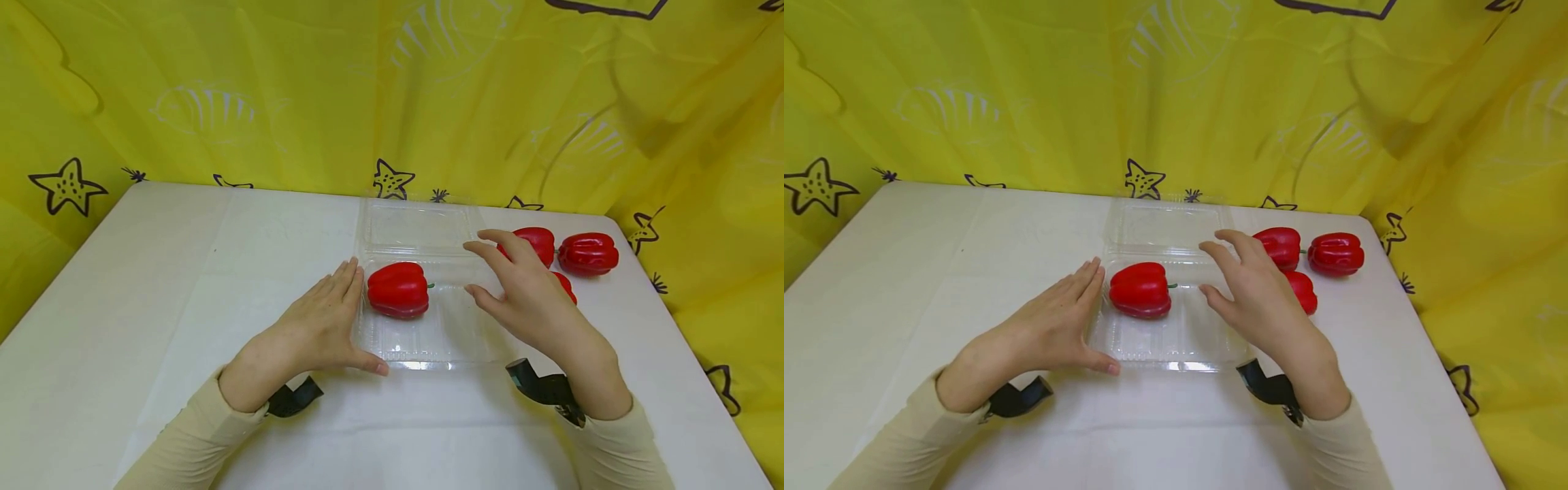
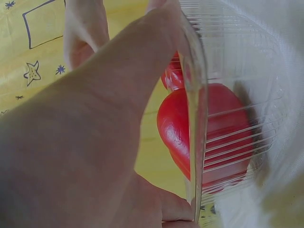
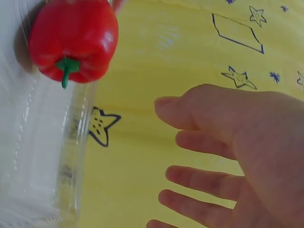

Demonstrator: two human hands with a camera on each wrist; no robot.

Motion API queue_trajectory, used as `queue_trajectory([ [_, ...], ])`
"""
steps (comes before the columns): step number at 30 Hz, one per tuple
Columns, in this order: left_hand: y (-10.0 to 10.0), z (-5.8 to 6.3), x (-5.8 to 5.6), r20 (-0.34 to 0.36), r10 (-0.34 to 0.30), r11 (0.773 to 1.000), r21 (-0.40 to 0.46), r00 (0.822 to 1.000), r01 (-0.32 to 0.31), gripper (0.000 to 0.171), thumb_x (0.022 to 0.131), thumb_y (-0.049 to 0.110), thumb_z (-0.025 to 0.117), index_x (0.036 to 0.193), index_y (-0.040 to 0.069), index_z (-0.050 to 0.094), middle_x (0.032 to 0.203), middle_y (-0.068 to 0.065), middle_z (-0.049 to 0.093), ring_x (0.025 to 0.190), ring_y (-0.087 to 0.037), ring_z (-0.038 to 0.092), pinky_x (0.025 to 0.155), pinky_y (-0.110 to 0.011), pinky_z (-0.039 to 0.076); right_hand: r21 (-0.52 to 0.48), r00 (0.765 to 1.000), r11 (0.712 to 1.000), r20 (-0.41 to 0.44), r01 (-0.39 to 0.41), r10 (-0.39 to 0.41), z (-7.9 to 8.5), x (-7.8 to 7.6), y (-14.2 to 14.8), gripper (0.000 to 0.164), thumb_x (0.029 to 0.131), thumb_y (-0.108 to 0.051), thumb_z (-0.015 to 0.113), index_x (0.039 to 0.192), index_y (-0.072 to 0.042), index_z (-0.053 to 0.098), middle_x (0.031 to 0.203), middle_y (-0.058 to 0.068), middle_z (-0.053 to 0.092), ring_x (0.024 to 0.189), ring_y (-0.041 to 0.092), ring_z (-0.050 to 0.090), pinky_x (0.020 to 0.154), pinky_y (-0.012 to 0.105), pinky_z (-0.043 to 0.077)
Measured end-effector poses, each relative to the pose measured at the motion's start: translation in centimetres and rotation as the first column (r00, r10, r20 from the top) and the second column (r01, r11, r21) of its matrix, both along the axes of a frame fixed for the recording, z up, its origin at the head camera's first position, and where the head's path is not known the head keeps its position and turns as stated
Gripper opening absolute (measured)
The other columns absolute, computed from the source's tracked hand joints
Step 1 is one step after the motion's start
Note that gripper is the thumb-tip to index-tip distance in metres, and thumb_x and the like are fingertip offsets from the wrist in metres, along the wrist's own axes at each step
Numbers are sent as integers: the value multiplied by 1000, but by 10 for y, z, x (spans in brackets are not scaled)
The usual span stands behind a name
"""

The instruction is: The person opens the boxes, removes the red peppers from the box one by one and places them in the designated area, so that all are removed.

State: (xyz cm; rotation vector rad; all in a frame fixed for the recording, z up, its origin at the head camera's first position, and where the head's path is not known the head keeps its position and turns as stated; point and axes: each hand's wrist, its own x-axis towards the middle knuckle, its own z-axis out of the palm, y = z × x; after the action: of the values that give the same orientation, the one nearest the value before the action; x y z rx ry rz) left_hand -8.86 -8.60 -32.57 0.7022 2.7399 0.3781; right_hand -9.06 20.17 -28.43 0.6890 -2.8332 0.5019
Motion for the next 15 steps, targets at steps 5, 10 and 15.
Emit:
queue_trajectory([
  [5,0,0,0,-24,-11,1000,4,1000,11,135,65,76,74,156,-5,16,166,-21,11,155,-34,8,125,-48,17,15,1000,1000,10,-15,15,-6,-1,-10,59,86,-19,76,140,-14,52,147,14,45,133,35,43,85,52,59],
  [10,0,0,0,-31,-12,1000,12,999,12,135,65,76,75,155,-6,17,165,-21,13,155,-34,9,125,-48,18,10,998,998,-23,-65,65,-14,-2,-18,58,87,-21,76,139,-11,52,146,15,45,134,34,44,90,51,58],
  [15,0,0,0,-34,-11,1000,13,999,12,135,65,76,75,155,-6,18,165,-21,13,155,-34,9,125,-49,19,17,993,993,-27,-115,116,-19,-3,-26,60,85,-20,77,138,-9,52,146,16,45,135,33,43,100,51,53],
])
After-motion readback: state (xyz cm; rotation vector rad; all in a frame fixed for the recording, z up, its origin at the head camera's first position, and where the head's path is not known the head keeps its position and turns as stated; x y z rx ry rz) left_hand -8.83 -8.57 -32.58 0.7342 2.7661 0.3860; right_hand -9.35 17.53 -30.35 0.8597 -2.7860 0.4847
